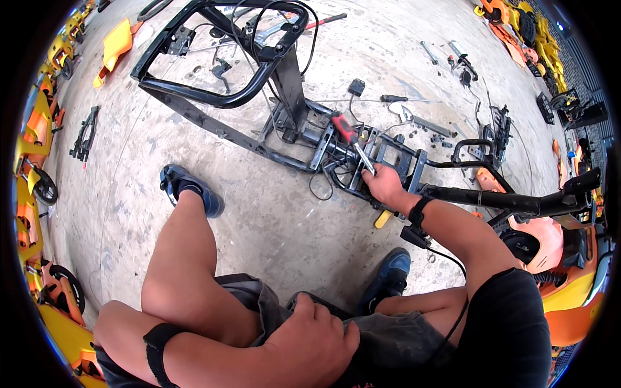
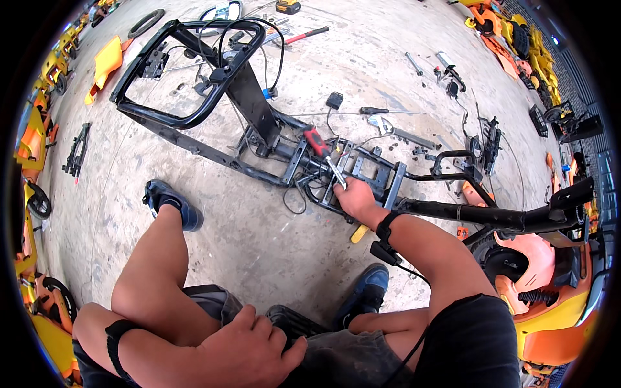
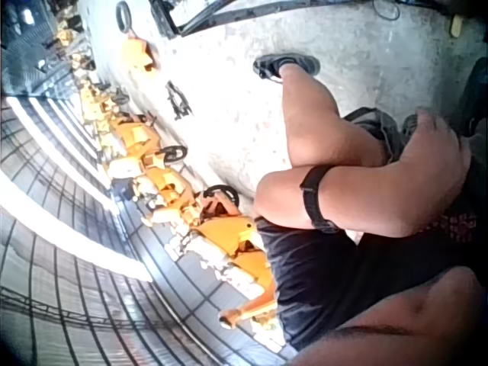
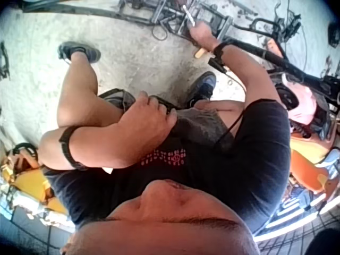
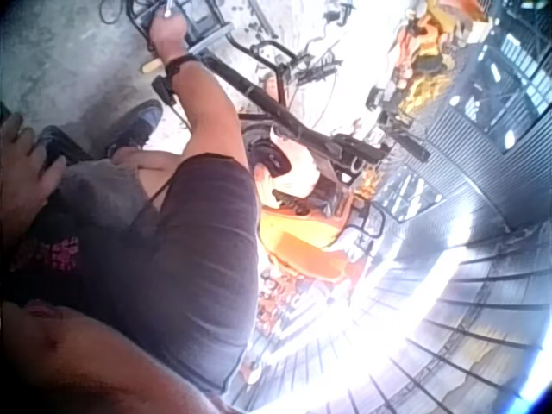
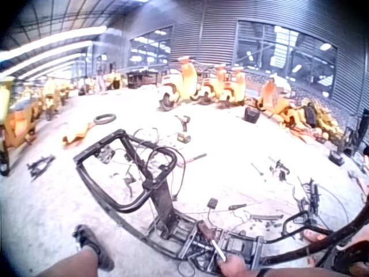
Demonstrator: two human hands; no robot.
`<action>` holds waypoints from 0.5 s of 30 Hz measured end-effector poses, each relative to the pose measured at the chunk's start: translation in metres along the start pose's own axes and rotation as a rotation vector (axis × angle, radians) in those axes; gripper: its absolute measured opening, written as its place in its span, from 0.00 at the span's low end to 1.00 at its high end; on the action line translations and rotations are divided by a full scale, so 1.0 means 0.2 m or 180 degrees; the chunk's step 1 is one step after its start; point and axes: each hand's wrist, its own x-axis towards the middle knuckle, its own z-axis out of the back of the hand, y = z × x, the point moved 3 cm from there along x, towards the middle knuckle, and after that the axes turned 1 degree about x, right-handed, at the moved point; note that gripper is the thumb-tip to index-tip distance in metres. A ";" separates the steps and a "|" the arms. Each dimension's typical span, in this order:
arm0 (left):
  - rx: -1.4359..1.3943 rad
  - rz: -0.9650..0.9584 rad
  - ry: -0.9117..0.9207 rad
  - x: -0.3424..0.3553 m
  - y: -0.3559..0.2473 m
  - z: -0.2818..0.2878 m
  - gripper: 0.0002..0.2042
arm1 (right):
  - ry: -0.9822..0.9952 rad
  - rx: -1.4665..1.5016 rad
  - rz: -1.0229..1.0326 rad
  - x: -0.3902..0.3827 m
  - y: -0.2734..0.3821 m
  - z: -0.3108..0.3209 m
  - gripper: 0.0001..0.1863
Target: The person sits on the floor and uses a ratchet wrench to tighten bolts on a black metal scooter frame, holding a component steady with one hand while turning the tool with the other.
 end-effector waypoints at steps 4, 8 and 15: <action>-0.0003 0.0028 0.0015 0.00 0.00 0.00 0.17 | 0.0321 -0.0183 0.0373 -0.01 0.03 0.03 0.19; 0.0076 0.0013 -0.0012 0.01 0.01 0.01 0.17 | 0.0735 -0.0511 0.1291 0.02 0.05 0.04 0.15; -0.0075 0.0020 0.0026 0.02 0.00 -0.02 0.16 | 0.0976 -0.0982 0.2855 0.05 0.04 0.02 0.11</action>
